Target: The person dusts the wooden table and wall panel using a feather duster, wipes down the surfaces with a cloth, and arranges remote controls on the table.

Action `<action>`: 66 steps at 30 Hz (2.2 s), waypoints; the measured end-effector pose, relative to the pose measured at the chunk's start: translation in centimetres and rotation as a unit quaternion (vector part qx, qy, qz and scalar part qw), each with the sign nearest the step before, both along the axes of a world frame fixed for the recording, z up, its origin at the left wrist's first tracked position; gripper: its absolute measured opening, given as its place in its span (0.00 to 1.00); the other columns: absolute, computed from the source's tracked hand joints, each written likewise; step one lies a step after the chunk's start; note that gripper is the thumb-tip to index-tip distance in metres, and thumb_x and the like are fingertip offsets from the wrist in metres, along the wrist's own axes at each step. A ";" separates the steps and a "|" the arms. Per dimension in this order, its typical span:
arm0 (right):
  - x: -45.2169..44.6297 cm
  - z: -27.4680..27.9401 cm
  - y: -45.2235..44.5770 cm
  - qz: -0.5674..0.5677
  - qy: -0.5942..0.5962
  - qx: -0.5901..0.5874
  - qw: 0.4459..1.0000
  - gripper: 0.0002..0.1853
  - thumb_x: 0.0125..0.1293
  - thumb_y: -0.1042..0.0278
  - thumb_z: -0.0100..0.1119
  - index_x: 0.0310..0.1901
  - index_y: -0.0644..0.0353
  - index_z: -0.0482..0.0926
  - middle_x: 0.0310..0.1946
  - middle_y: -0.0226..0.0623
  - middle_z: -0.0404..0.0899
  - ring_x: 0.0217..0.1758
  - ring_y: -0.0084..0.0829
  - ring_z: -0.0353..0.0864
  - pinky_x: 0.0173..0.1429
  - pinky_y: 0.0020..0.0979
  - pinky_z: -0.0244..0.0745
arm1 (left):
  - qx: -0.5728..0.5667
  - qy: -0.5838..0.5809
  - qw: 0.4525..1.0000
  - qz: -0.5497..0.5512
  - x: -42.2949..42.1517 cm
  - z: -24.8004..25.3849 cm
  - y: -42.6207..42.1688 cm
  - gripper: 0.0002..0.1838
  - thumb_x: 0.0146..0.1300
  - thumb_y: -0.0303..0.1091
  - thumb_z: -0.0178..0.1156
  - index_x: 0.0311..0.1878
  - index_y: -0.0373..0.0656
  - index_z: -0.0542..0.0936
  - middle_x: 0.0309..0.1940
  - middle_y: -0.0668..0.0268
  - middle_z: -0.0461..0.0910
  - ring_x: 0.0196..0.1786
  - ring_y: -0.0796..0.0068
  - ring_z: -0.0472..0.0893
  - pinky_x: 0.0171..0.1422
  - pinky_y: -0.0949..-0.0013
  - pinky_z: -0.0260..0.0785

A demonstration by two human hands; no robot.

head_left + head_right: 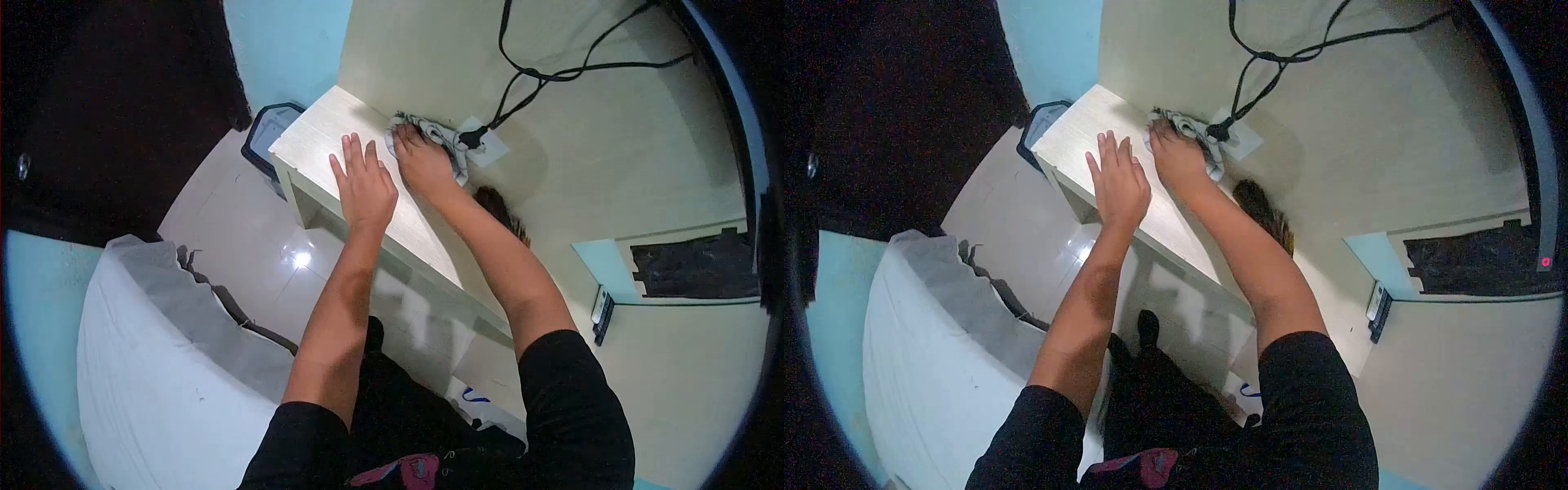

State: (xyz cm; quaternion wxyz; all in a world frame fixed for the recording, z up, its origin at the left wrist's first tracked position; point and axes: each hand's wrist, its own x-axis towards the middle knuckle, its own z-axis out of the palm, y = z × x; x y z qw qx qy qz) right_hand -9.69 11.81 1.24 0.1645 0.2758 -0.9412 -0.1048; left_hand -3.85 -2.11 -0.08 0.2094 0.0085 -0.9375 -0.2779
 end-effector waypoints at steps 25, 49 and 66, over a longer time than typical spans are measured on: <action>-6.0 1.2 -7.2 0.041 -0.021 0.031 0.998 0.31 0.67 0.61 0.55 0.70 0.66 0.70 0.70 0.43 0.73 0.75 0.38 0.69 0.73 0.44 0.68 | 0.119 0.066 0.991 0.009 0.3 0.1 -0.5 0.29 0.73 0.26 0.46 0.76 0.36 0.62 0.79 0.48 0.57 0.84 0.48 0.51 0.85 0.37 0.35; -10.8 0.1 -11.8 -0.007 -0.128 -0.001 0.992 0.36 0.70 0.65 0.51 0.79 0.60 0.57 0.80 0.38 0.59 0.82 0.40 0.57 0.79 0.48 0.61 | 0.205 0.104 0.973 -0.004 0.6 -0.1 -0.9 0.24 0.79 0.34 0.42 0.74 0.35 0.65 0.78 0.46 0.59 0.83 0.45 0.53 0.85 0.37 0.34; -6.2 -0.4 -9.0 0.027 -0.163 -0.237 0.957 0.32 0.61 0.72 0.63 0.69 0.52 0.75 0.68 0.41 0.76 0.72 0.44 0.71 0.73 0.44 0.68 | 0.232 0.136 0.963 -0.023 0.7 -0.3 -1.1 0.28 0.78 0.40 0.45 0.75 0.33 0.64 0.78 0.43 0.57 0.83 0.42 0.52 0.85 0.39 0.33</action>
